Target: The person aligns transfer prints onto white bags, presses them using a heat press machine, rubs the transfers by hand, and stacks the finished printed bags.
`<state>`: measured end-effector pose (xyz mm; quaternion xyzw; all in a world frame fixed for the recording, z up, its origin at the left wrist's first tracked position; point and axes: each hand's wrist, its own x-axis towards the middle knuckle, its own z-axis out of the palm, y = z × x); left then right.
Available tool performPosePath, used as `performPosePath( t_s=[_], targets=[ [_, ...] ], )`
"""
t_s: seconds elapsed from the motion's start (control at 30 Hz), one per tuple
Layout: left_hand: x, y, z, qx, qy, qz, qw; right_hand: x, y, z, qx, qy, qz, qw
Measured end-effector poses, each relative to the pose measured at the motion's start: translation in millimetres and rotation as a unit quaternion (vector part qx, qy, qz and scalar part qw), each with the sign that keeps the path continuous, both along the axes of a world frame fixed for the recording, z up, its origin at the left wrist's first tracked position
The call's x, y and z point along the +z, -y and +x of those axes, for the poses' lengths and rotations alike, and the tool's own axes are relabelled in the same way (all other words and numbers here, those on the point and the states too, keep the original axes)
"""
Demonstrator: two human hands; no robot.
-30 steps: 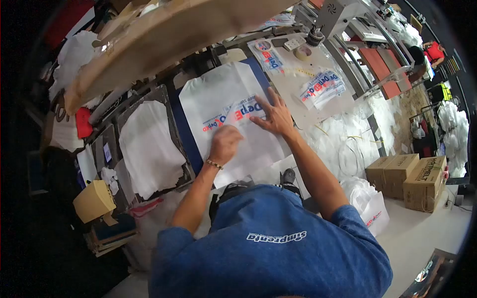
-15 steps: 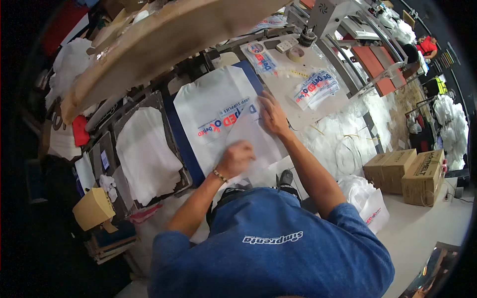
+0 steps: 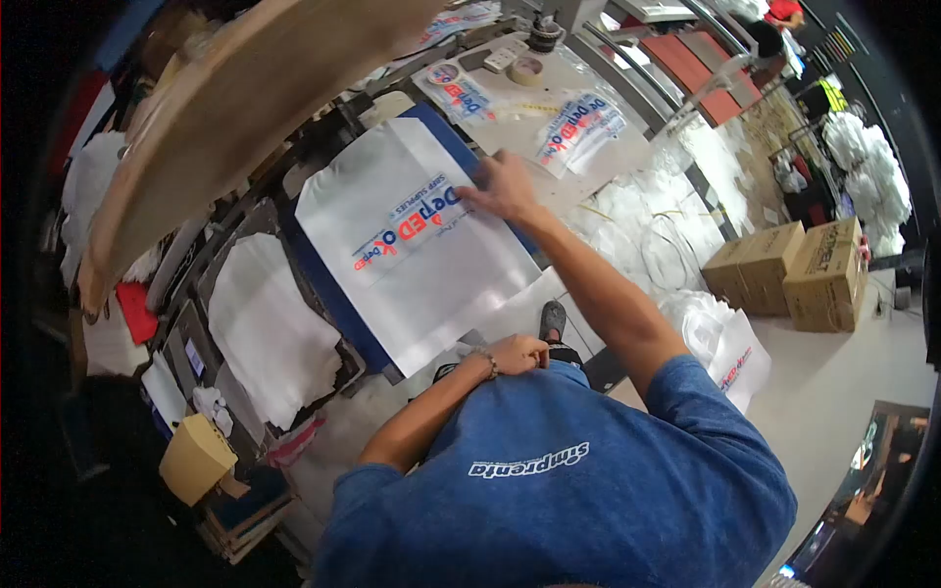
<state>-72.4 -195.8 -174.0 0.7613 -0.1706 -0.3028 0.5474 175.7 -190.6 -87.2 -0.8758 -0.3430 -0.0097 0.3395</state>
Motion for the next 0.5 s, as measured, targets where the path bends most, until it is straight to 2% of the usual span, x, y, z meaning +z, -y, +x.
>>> performPosePath(
  t_s=[0.03, 0.07, 0.1, 0.13, 0.17, 0.23, 0.3, 0.37, 0.4, 0.47, 0.5],
  targets=[
    [-7, 2, 2, -0.012, -0.001, -0.002, 1.0, -9, -8, -5, -0.024, 0.053, 0.008, 0.998],
    [-14, 5, 2, -0.036, -0.015, 0.092, 0.995, -19, -15, -9, -0.047, 0.073, 0.012, 0.996],
    [-22, 7, 3, -0.06, -0.025, 0.185, 0.981, -14, -19, -17, -0.083, 0.022, -0.004, 0.996],
    [-30, 7, 1, -0.064, -0.014, 0.231, 0.971, -18, -22, -22, -0.105, 0.012, -0.005, 0.994],
    [-39, 8, -2, -0.081, -0.014, 0.226, 0.971, -21, -26, -24, -0.127, 0.004, -0.006, 0.992],
    [-60, 7, -12, 0.027, 0.038, 0.255, 0.966, -23, -28, -25, -0.143, -0.029, 0.009, 0.989],
    [-107, 3, -22, 0.002, 0.031, 0.245, 0.969, -25, -22, -18, -0.125, -0.097, 0.042, 0.986],
    [-99, -15, -32, -0.003, -0.037, 0.133, 0.99, -29, -3, -14, -0.131, -0.1, 0.088, 0.982],
    [-96, -22, -42, 0.017, -0.038, 0.167, 0.985, -20, 32, -12, -0.171, -0.093, 0.083, 0.977],
    [-99, -42, -55, 0.053, -0.063, 0.217, 0.973, 6, 92, -4, -0.06, -0.254, 0.19, 0.946],
    [-103, -55, -61, 0.071, -0.09, 0.234, 0.965, -1, 123, 2, -0.083, -0.245, 0.194, 0.946]
  ],
)
